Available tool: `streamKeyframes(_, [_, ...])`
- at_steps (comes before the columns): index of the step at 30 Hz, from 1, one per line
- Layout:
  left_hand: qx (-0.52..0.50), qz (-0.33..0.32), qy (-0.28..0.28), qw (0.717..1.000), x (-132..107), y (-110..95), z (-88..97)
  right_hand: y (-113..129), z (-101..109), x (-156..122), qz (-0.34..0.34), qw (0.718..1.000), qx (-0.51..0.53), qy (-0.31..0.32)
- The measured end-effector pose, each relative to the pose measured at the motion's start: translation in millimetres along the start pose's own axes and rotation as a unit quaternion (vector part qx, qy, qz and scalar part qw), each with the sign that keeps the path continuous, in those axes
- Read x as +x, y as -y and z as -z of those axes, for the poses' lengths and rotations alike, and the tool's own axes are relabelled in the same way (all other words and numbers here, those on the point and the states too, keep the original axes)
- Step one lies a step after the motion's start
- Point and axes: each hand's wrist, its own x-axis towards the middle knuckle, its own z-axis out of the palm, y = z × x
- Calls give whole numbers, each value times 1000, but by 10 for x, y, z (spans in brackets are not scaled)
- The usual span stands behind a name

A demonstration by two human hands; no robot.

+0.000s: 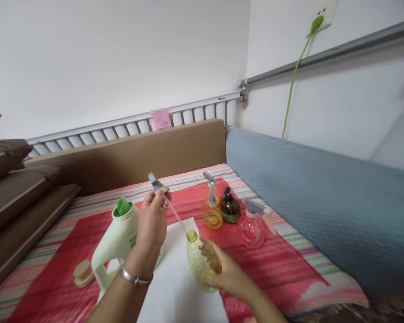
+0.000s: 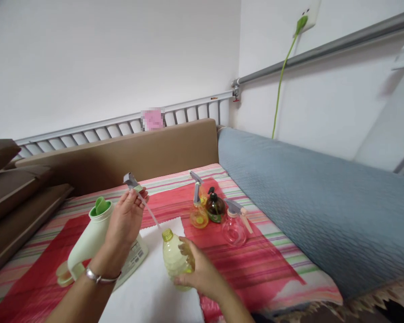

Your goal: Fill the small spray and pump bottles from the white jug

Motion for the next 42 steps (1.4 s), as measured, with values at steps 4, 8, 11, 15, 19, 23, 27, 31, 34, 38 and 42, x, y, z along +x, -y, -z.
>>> streamKeyframes(4, [9, -25, 11, 1000, -40, -33, -41, -5, -8, 32, 10, 1000, 1, 16])
streamKeyframes(8, [23, -13, 4, 1000, -112, 56, -56, -6, -16, 42, 13, 1000, -11, 12])
streamKeyframes(11, [56, 10, 10, 998, -229, 174, 2, 13, -10, 28, 13, 1000, -23, 11])
streamKeyframes(15, [139, 80, 61, 985, -459, 313, 174, 40, 6, 9, 43, 998, -41, -8])
streamKeyframes(19, [191, 117, 126, 967, -605, 340, 343, 100, -24, 11, 81, 996, -42, -22])
streamKeyframes(23, [201, 122, 138, 962, -611, 277, 411, 198, -92, 31, 102, 995, -4, 18])
streamKeyframes(27, [217, 116, 145, 958, -580, 170, 423, 218, -115, 56, 106, 993, 24, 39])
streamKeyframes(31, [262, 103, 158, 946, -562, 63, 424, 159, -74, 66, 100, 995, 11, 30])
streamKeyframes(34, [281, 105, 165, 939, -561, 15, 412, 157, -58, 47, 97, 995, 18, 27])
streamKeyframes(38, [262, 128, 156, 944, -568, -20, 415, 219, -120, 5, 98, 986, 129, 30])
streamKeyframes(42, [259, 129, 172, 942, -600, -76, 442, 199, -244, 22, 61, 950, 307, 2])
